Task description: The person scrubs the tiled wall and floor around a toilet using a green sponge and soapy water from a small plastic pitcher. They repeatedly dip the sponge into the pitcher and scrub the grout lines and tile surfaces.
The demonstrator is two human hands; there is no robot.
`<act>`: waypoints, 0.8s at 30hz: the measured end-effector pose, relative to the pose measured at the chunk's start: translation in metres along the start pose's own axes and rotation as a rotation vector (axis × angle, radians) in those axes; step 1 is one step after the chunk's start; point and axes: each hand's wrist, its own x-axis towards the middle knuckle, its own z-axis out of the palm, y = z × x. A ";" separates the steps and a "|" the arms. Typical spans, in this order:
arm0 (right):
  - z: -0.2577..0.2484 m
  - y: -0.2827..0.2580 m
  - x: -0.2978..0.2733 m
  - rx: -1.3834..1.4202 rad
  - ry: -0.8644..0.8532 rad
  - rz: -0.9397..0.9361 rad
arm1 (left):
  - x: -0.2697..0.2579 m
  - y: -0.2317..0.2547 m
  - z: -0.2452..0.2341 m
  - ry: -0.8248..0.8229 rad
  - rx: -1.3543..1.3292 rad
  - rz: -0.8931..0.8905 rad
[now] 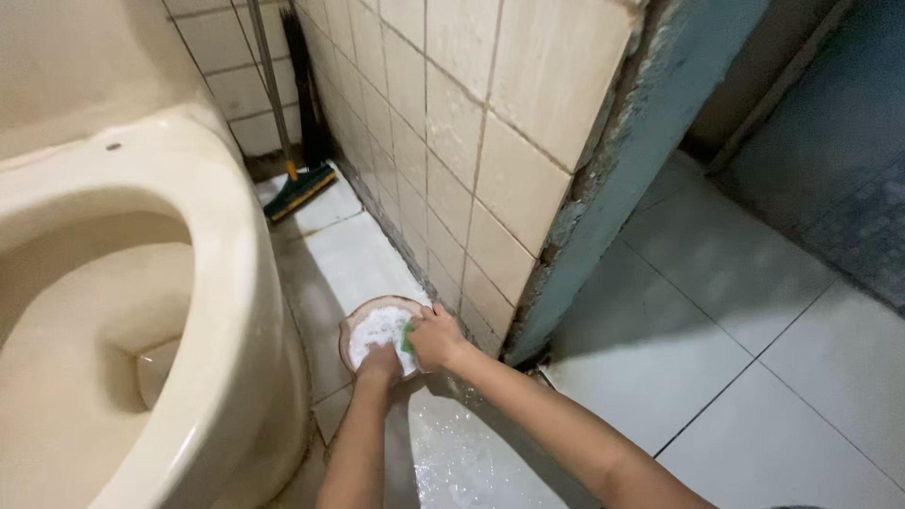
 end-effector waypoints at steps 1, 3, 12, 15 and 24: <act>0.001 -0.004 0.003 -0.002 -0.037 0.019 | -0.003 0.002 -0.005 -0.025 0.031 -0.012; 0.003 -0.007 0.013 -0.007 -0.104 0.040 | -0.009 0.006 -0.013 -0.078 0.093 -0.038; 0.022 -0.013 0.028 0.048 -0.148 0.079 | 0.025 -0.014 0.010 0.058 0.127 0.004; -0.001 -0.019 0.026 0.087 -0.281 0.125 | 0.051 -0.014 0.033 0.224 0.130 -0.037; -0.013 -0.014 0.013 0.145 -0.245 0.217 | 0.088 -0.019 0.046 0.210 -0.086 -0.184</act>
